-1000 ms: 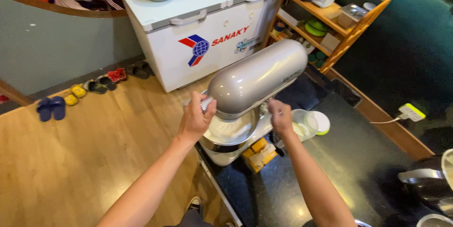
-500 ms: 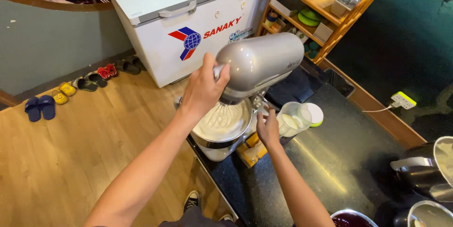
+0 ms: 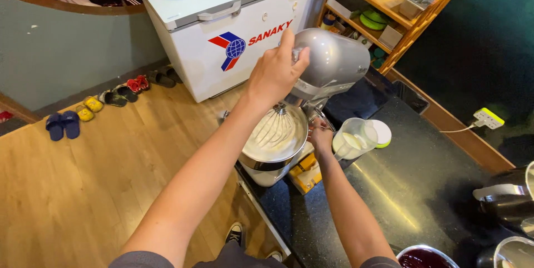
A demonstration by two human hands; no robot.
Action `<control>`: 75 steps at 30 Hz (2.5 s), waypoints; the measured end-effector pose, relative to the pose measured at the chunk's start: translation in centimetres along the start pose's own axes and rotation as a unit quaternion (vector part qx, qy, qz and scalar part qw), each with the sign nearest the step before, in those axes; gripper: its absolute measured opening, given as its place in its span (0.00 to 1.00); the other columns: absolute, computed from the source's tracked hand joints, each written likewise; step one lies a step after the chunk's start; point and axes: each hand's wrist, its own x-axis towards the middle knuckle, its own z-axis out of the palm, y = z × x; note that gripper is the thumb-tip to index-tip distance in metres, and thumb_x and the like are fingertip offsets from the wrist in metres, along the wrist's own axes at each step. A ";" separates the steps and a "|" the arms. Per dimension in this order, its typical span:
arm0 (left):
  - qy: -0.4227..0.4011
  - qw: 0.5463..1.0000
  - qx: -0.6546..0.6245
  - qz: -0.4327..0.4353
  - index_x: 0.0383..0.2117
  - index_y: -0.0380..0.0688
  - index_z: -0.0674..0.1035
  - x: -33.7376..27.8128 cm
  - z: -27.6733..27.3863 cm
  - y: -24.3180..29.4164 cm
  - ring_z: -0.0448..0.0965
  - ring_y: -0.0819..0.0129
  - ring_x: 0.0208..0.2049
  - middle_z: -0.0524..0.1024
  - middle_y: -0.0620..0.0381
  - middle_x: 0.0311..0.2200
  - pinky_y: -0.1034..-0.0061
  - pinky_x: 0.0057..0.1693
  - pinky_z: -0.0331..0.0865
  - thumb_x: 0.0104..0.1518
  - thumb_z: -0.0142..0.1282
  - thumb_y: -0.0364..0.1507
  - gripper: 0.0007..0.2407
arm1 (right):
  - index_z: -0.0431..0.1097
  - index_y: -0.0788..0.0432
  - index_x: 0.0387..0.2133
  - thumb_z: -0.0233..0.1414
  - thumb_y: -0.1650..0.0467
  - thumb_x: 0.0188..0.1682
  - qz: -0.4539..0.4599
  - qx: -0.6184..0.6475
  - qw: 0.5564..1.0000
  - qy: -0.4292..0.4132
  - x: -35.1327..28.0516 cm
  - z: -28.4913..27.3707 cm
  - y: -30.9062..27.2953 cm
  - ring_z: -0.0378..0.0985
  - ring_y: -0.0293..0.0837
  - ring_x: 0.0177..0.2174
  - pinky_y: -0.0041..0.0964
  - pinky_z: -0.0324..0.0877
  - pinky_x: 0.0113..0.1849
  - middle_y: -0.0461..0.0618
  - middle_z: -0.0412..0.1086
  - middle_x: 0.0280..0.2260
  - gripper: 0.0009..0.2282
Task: Mixing and whisking ingredients to prepare cake batter using a stand mixer and hand whisk
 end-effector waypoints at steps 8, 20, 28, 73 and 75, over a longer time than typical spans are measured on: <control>-0.056 0.998 0.010 -0.010 0.37 0.47 0.57 3.0 1.2 0.8 0.68 0.40 0.20 0.70 0.47 0.18 0.53 0.29 0.58 0.65 0.38 0.42 0.13 | 0.68 0.55 0.38 0.47 0.61 0.56 0.044 0.030 0.999 -0.014 -5.7 0.2 -4.8 0.69 0.39 0.20 0.36 0.68 0.22 0.49 0.68 0.31 0.10; -0.054 0.998 0.022 0.003 0.39 0.45 0.59 3.5 1.6 0.6 0.67 0.51 0.14 0.69 0.52 0.16 0.58 0.23 0.55 0.67 0.38 0.42 0.14 | 0.68 0.54 0.46 0.57 0.59 0.49 0.089 0.137 0.984 0.076 -5.5 1.8 -3.0 0.68 0.36 0.22 0.34 0.64 0.23 0.45 0.68 0.26 0.17; -0.150 0.988 0.015 -0.040 0.42 0.47 0.58 1.2 -1.6 0.3 0.62 0.69 0.16 0.62 0.64 0.18 0.68 0.25 0.58 0.54 0.23 0.59 0.28 | 0.70 0.58 0.42 0.54 0.63 0.49 0.079 -0.088 0.993 0.006 -11.6 -3.1 -7.0 0.68 0.39 0.23 0.32 0.57 0.20 0.49 0.65 0.27 0.13; -0.100 0.808 -0.387 -0.433 0.35 0.42 0.86 -7.4 11.8 -30.1 0.78 0.57 0.48 0.80 0.44 0.38 0.66 0.55 0.68 0.55 0.52 0.46 0.19 | 0.76 0.54 0.30 0.70 0.60 0.39 -0.274 -0.359 0.887 -0.102 -19.6 3.4 -17.3 0.66 0.39 0.15 0.31 0.63 0.24 0.39 0.61 0.11 0.15; -0.181 0.835 -0.366 -0.369 0.57 0.49 0.79 -6.8 10.3 -28.9 0.62 0.52 0.67 0.70 0.43 0.61 0.66 0.71 0.53 0.63 0.40 0.41 0.22 | 0.74 0.51 0.30 0.70 0.60 0.39 -0.309 -0.374 0.872 -0.059 -20.9 3.0 -18.2 0.67 0.41 0.16 0.33 0.64 0.25 0.40 0.62 0.12 0.14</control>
